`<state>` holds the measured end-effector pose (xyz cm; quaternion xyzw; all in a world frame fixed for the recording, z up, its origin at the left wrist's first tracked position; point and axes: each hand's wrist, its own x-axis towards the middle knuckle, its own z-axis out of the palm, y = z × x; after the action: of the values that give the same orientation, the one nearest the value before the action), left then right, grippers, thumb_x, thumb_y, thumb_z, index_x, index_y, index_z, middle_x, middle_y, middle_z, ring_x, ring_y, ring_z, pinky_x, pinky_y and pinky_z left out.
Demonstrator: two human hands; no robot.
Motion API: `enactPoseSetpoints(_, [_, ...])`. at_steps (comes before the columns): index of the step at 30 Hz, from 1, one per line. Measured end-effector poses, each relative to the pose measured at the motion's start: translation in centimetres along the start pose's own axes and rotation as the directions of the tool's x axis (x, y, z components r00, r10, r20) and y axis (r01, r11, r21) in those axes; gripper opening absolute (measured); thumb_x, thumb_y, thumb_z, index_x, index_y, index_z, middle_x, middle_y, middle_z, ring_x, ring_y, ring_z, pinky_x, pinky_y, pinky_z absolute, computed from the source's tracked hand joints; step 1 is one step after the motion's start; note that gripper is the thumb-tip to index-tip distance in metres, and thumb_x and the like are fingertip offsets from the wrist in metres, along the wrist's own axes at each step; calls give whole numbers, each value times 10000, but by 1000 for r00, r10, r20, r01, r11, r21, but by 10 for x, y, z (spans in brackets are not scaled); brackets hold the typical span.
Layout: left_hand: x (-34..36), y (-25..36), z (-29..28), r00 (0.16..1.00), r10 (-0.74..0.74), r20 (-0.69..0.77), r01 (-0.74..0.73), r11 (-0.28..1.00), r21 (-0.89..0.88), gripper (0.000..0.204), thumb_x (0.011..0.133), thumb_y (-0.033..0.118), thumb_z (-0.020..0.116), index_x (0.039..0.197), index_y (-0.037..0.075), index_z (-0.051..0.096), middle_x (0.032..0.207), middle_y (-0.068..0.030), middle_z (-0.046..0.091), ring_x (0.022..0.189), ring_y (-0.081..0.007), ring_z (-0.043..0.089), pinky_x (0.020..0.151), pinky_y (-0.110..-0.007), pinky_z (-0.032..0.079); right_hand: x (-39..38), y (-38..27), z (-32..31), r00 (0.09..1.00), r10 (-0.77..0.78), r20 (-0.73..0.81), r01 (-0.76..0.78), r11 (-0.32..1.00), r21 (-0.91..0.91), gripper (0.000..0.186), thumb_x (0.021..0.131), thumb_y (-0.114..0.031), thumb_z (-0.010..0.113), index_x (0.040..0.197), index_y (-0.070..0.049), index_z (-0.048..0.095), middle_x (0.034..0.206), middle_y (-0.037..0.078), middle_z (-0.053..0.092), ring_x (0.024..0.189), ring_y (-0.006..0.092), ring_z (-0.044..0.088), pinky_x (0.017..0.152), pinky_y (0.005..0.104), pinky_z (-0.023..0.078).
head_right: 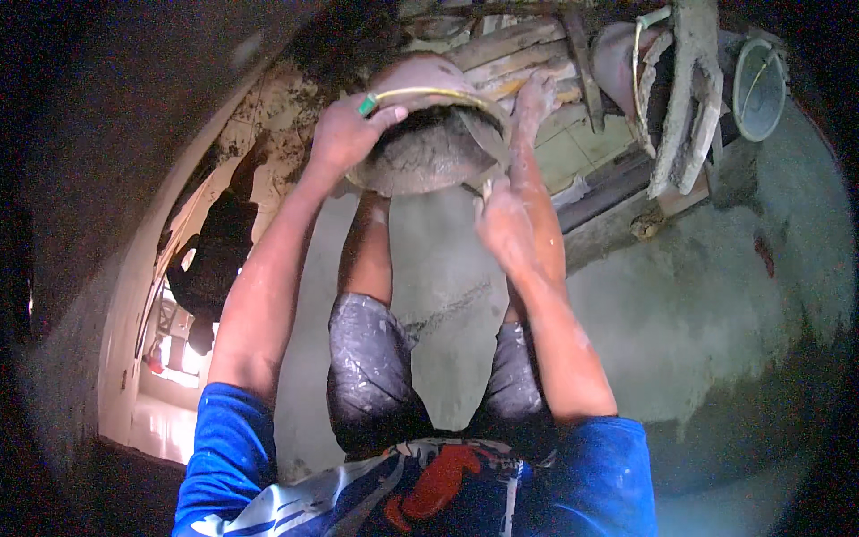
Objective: The person applies plaster to a concrete wall using a trowel, taking plaster from a bucket and smoothing it over the surface. The person also handles buckets of plaster, exchanging them with another person on a scaffolding above.
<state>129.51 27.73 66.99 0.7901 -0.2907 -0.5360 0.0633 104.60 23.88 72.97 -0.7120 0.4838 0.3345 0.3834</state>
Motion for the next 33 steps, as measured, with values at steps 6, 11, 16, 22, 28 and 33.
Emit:
enactPoseSetpoints(6, [13,16,22,997,67,-25,-66,998,12,540,772,569,659,1083,127,679,987,-174,678,929,-358,637,825,-423,494,30,-25,99,931,-247,269,307,928,-213,220,814,-102,516,894,75,617,848,264,645,839,380,655,728,452,531])
enactPoseSetpoints(11, [3,-19,-10,998,45,48,-46,999,25,574,793,616,592,1021,96,678,983,-202,665,941,-382,625,823,-453,483,-33,-17,41,955,-40,295,31,999,35,405,835,-137,525,1144,112,446,911,286,631,861,420,635,758,466,517])
enactPoseSetpoints(16, [8,4,3,998,55,40,-56,998,16,558,805,572,614,1103,103,666,983,-202,669,947,-383,627,841,-447,484,36,1,2,994,-52,98,38,989,140,374,854,-170,536,1117,91,483,928,299,634,921,454,620,793,481,509])
enactPoseSetpoints(22, [5,-21,3,998,49,25,-49,999,-19,601,783,585,630,1060,52,665,974,-221,663,920,-384,631,819,-433,484,31,-46,68,985,155,79,-167,972,164,228,891,-116,418,1037,16,533,937,254,643,887,418,628,792,501,491])
enactPoseSetpoints(28, [-14,-39,-5,996,-78,47,82,991,-101,630,778,591,636,978,-6,653,917,-233,654,889,-347,628,812,-425,470,-26,-13,25,975,23,223,-38,997,66,222,895,-183,465,1008,2,511,892,255,635,830,405,635,757,488,499])
enactPoseSetpoints(33, [-9,-40,-3,999,-48,21,50,991,-124,643,772,598,633,977,-11,652,906,-232,656,868,-361,631,798,-431,477,15,-9,52,863,18,504,-407,615,675,332,884,-310,565,1001,-6,501,788,158,616,632,242,623,597,379,517])
